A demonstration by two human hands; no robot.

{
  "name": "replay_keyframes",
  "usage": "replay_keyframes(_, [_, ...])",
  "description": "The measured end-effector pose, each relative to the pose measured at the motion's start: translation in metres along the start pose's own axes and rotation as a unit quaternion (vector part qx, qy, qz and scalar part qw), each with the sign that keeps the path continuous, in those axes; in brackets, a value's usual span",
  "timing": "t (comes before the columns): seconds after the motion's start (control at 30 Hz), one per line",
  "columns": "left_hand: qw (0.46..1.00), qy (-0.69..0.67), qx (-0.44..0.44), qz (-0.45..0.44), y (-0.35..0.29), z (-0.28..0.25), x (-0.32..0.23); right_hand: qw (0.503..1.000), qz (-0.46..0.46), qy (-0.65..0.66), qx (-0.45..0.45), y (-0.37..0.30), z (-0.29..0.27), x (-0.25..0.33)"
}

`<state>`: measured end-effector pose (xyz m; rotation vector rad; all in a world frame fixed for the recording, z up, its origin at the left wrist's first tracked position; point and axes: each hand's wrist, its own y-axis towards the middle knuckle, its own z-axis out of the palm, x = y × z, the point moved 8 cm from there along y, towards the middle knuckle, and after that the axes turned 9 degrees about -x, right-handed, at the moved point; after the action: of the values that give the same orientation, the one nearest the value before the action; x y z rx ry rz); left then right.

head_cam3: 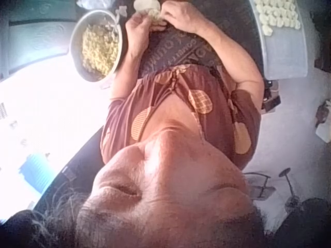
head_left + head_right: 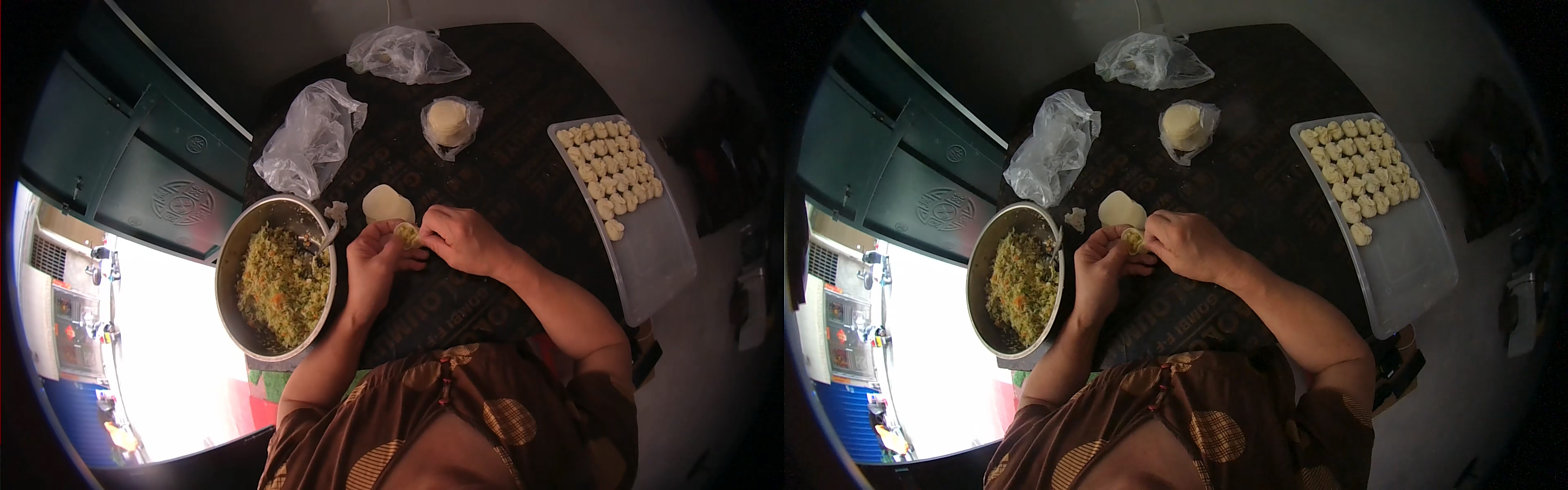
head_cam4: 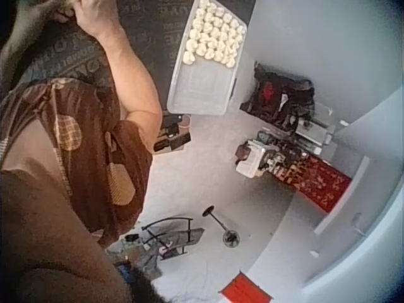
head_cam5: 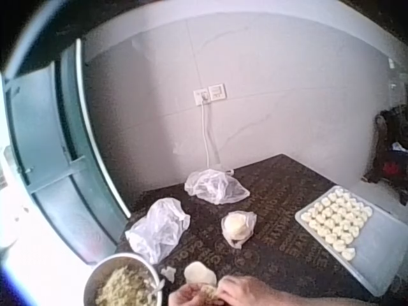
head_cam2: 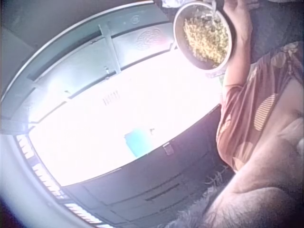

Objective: The person is manually filling and folding dumpling skins to prepare dumplings.

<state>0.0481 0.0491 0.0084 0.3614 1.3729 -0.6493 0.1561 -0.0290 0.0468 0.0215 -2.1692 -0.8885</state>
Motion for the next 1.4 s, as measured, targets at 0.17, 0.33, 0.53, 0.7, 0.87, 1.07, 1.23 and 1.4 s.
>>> replay_keyframes(0.17, [1.0, -0.014, -0.002, -0.004, -0.002, 0.003, -0.004, 1.0, 0.004, 0.002, 0.0, 0.0, -0.001, -0.002])
replay_keyframes(0.33, [0.999, -0.04, -0.001, -0.02, 0.0, 0.0, -0.001, 1.0, -0.001, 0.0, -0.001, 0.0, -0.002, 0.001])
replay_keyframes(0.53, [1.0, -0.001, -0.006, 0.001, -0.001, 0.002, -0.002, 1.0, -0.004, -0.004, -0.002, 0.0, -0.001, -0.001])
replay_keyframes(0.7, [0.999, -0.038, -0.007, -0.011, -0.001, 0.002, -0.003, 1.0, 0.009, 0.007, 0.004, 0.001, -0.001, -0.001])
replay_keyframes(0.87, [1.0, -0.02, 0.006, -0.002, 0.001, 0.002, 0.003, 1.0, 0.002, 0.013, 0.007, 0.002, -0.002, 0.003])
replay_keyframes(1.07, [1.0, -0.004, 0.009, 0.009, -0.002, 0.003, 0.004, 0.999, -0.034, 0.01, 0.007, 0.001, -0.001, 0.009])
replay_keyframes(1.23, [1.0, 0.005, 0.015, 0.01, -0.002, 0.001, 0.001, 0.997, 0.064, 0.022, 0.023, 0.004, -0.005, 0.001])
replay_keyframes(1.4, [0.999, 0.034, 0.022, 0.008, -0.004, 0.002, 0.0, 0.999, -0.027, 0.017, 0.035, 0.003, -0.003, 0.008])
